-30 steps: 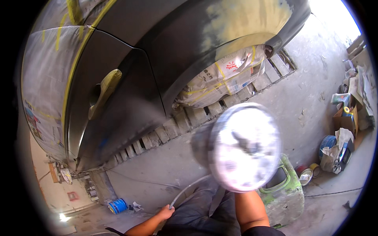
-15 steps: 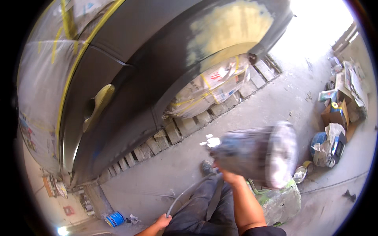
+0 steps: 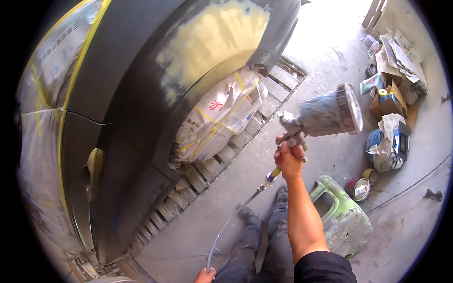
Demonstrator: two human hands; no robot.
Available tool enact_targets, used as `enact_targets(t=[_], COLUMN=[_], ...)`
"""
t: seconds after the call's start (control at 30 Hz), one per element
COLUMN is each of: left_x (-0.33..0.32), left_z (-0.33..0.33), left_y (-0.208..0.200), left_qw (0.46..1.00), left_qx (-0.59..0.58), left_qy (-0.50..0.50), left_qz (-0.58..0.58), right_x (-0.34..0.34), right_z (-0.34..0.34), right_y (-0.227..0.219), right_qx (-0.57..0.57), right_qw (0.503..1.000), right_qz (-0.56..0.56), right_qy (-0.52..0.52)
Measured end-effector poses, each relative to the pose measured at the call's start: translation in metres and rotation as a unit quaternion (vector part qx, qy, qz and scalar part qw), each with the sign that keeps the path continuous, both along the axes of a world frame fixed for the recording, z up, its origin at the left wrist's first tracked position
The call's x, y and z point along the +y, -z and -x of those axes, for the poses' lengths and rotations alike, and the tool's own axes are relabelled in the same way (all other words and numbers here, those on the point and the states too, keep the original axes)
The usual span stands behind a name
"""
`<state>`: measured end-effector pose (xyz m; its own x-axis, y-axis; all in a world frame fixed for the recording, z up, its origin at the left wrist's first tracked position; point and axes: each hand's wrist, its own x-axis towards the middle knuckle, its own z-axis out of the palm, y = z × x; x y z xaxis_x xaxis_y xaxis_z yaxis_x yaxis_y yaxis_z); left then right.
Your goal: The person paints a car using a spray gun.
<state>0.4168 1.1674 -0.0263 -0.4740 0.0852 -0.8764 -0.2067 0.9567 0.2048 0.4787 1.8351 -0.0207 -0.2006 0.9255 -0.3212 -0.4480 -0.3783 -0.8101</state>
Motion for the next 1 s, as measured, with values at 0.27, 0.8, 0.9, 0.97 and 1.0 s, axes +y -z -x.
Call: enact_targets(t=[0.27,0.8,0.9,0.97,1.0], left_x=[0.069,0.133,0.129,0.14,0.141], left_z=[0.017,0.049,0.057,0.061,0.061], left_y=[0.014,0.027,0.039,0.033,0.032], left_qw=[0.999,0.973,0.974,0.979,0.978], left_qx=[0.033,0.184,0.196,0.183,0.186], left_qy=[-0.023,0.136,0.107,0.093,0.093], left_qz=[-0.009,0.04,0.042,0.007,-0.015], right_x=[-0.02,0.017,0.028,0.022,0.018], right_z=[0.025,0.104,0.1,0.102,0.104], right_y=[0.069,0.138,0.138,0.14,0.141], right_qx=[0.115,0.161,0.156,0.185,0.2], right_qw=[0.993,0.984,0.979,0.973,0.97], right_qz=[-0.015,0.015,0.063,0.052,0.047], right_qy=[-0.034,0.08,0.117,0.125,0.13])
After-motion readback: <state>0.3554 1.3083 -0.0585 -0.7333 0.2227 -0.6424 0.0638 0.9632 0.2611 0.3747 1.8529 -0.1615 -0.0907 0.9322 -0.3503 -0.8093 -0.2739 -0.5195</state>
